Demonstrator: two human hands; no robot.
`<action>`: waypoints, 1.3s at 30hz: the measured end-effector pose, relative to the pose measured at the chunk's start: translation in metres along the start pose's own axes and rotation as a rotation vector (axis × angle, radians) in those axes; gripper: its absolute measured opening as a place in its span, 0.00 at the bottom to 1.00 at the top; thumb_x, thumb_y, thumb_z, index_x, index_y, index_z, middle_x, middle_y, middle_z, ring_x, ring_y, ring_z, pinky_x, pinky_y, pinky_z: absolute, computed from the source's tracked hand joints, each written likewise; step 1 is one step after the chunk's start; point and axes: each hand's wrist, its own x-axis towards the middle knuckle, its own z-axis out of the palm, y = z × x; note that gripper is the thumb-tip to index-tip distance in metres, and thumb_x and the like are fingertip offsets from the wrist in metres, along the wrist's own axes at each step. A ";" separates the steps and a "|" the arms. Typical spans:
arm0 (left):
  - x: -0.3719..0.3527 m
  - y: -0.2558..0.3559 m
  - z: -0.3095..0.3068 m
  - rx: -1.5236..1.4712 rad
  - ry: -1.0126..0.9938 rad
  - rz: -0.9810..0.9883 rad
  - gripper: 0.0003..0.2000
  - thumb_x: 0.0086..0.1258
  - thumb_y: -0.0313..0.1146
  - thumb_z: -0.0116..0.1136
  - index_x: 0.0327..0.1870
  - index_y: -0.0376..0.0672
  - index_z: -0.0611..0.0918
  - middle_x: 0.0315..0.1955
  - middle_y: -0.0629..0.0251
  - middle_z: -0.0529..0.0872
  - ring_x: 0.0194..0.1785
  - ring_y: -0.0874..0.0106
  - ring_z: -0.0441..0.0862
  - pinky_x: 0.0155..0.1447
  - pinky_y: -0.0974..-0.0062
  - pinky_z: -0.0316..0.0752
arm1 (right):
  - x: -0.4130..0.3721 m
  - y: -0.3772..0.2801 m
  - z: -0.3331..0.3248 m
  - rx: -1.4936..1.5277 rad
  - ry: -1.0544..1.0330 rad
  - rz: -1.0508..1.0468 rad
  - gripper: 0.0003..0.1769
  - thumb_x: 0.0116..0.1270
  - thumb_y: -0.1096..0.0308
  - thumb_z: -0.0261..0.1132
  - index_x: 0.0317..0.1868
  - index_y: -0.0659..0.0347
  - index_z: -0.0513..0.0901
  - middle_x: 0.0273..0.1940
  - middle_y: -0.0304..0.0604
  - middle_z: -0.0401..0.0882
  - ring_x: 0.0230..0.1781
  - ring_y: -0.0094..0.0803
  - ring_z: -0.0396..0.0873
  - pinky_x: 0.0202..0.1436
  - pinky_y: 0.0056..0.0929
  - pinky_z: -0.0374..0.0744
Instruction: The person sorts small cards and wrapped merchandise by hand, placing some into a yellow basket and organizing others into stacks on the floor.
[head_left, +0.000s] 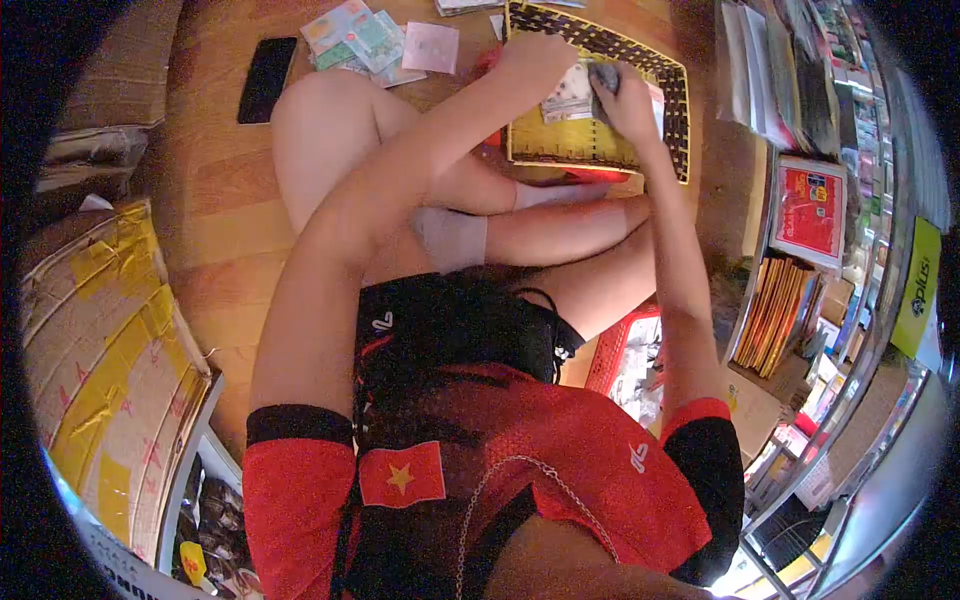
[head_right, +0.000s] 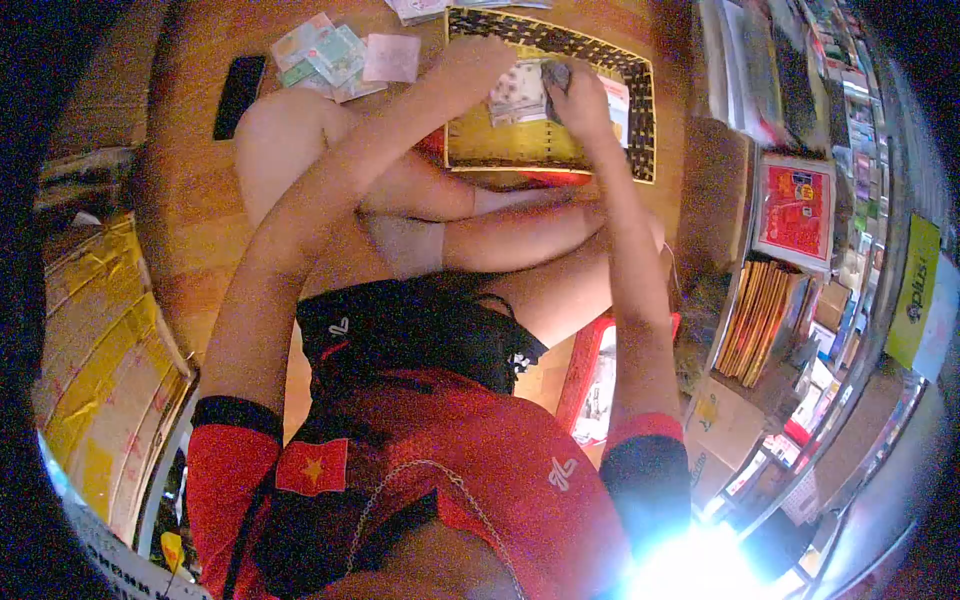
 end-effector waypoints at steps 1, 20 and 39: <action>0.001 0.001 0.002 0.024 0.004 -0.031 0.06 0.54 0.29 0.53 0.28 0.40 0.82 0.26 0.53 0.83 0.32 0.59 0.83 0.34 0.63 0.78 | 0.002 0.001 0.010 -0.100 0.068 0.034 0.14 0.55 0.71 0.62 0.41 0.70 0.74 0.39 0.60 0.74 0.42 0.54 0.74 0.47 0.42 0.73; 0.001 0.006 -0.011 -0.026 -0.138 -0.148 0.05 0.52 0.25 0.55 0.29 0.36 0.81 0.30 0.50 0.82 0.37 0.55 0.82 0.38 0.61 0.78 | -0.006 -0.011 0.015 0.204 -0.070 -0.331 0.16 0.46 0.86 0.54 0.37 0.63 0.74 0.41 0.48 0.73 0.49 0.47 0.68 0.54 0.36 0.66; 0.000 0.007 -0.004 0.048 -0.047 -0.140 0.05 0.54 0.27 0.53 0.26 0.38 0.82 0.27 0.51 0.82 0.33 0.58 0.83 0.35 0.62 0.78 | -0.016 -0.015 -0.017 0.174 -0.262 -0.375 0.21 0.39 0.89 0.52 0.36 0.64 0.76 0.41 0.50 0.74 0.47 0.49 0.72 0.52 0.37 0.69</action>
